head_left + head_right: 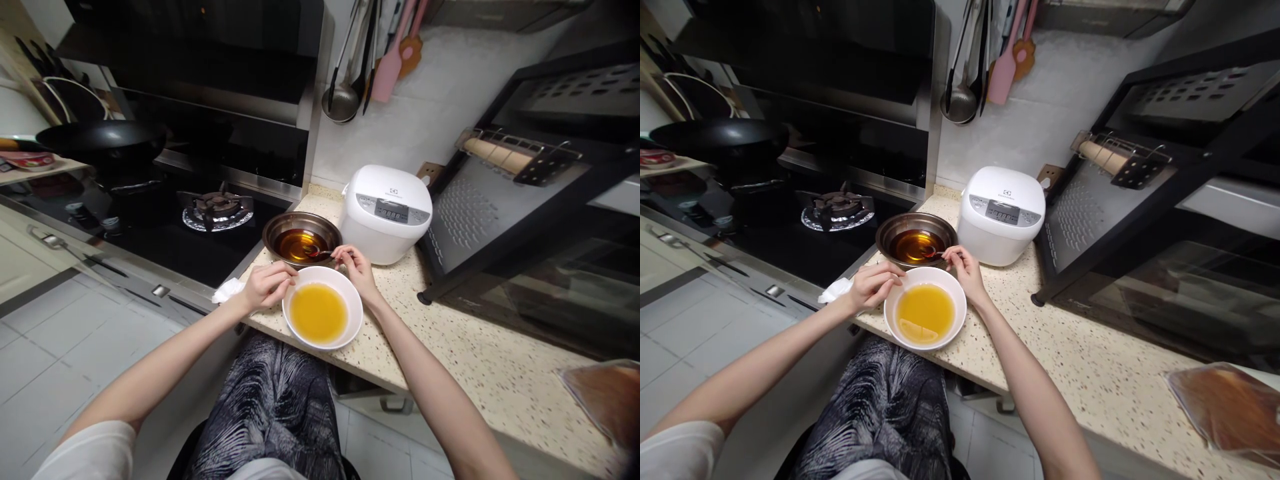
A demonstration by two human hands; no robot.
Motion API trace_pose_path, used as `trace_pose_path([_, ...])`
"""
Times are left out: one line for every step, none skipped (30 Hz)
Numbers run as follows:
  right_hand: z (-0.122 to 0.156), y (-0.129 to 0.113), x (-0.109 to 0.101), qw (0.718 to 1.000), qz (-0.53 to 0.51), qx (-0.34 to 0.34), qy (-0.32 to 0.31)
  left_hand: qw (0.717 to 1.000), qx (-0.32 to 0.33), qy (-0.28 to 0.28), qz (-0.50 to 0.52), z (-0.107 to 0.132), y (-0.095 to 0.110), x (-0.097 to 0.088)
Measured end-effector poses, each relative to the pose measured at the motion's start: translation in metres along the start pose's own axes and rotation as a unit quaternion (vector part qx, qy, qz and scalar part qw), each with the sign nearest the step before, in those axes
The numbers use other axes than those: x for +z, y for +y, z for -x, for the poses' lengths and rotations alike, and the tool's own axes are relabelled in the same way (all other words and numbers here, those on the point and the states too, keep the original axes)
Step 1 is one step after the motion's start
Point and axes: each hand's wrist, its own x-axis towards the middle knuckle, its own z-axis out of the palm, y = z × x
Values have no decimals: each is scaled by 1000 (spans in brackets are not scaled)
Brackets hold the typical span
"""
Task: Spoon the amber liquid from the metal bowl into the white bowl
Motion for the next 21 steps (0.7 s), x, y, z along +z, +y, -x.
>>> trace_pose_path([0,0,0,1000,7,-3,-2,1000,-1,1,1,0,0,0])
trace_pose_path([0,1,0,1000,13,-6,-4,1000,-1,1,3,0,0,0])
trace_pose_path([-1,1,-1,1000,20,-8,-6,1000,-2,1,3,1,0,0])
trace_pose_path([-1,1,-1,1000,26,-10,-8,1000,-2,1,3,1,0,1])
trace_pose_path([-1,1,-1,999,30,-12,-10,1000,-1,0,2,1,0,1])
trace_pose_path([-1,0,-1,999,33,-13,-11,1000,-1,1,0,1,0,1])
trace_pose_path([-1,0,0,999,35,-14,-11,1000,-1,-3,-1,1,0,1])
trace_pose_path([-1,0,0,999,35,-15,-10,1000,1,-3,-1,1,0,1])
trace_pose_path([-1,-1,0,999,34,-16,-8,1000,-2,-4,-3,1,0,1])
trace_pose_path([-2,-1,1,999,33,-17,-7,1000,0,-2,-4,1,-1,1])
trace_pose_path([-2,-1,1,999,31,-17,-6,1000,-1,-4,-5,2,-1,1])
trace_pose_path([-2,-2,1,999,30,-17,-5,1000,0,-6,-3,2,-1,1])
trace_pose_path([-2,-2,2,999,31,-15,-5,1000,0,-7,-2,3,-1,1])
trace_pose_path([-2,-2,2,999,33,-13,-6,1000,-1,-10,-3,3,-2,1])
trace_pose_path([-2,-3,2,999,36,-13,-6,1000,-2,-9,-3,3,-2,1])
trace_pose_path([-2,-3,2,999,40,-13,-6,1000,-2,-9,-3,3,-2,1])
trace_pose_path([-2,-4,2,999,45,-14,-6,1000,1,-7,0,3,-2,1])
trace_pose_path([-2,-4,1,999,51,-17,-6,1000,2,-7,2,3,-2,1])
trace_pose_path([-1,-4,1,998,56,-18,-5,1000,2,-10,1,2,-2,0])
trace_pose_path([-1,-4,1,998,59,-17,-4,1000,2,-11,1,1,-2,0])
trace_pose_path([-1,-4,1,998,59,-15,-4,1000,4,-8,1,1,-1,0])
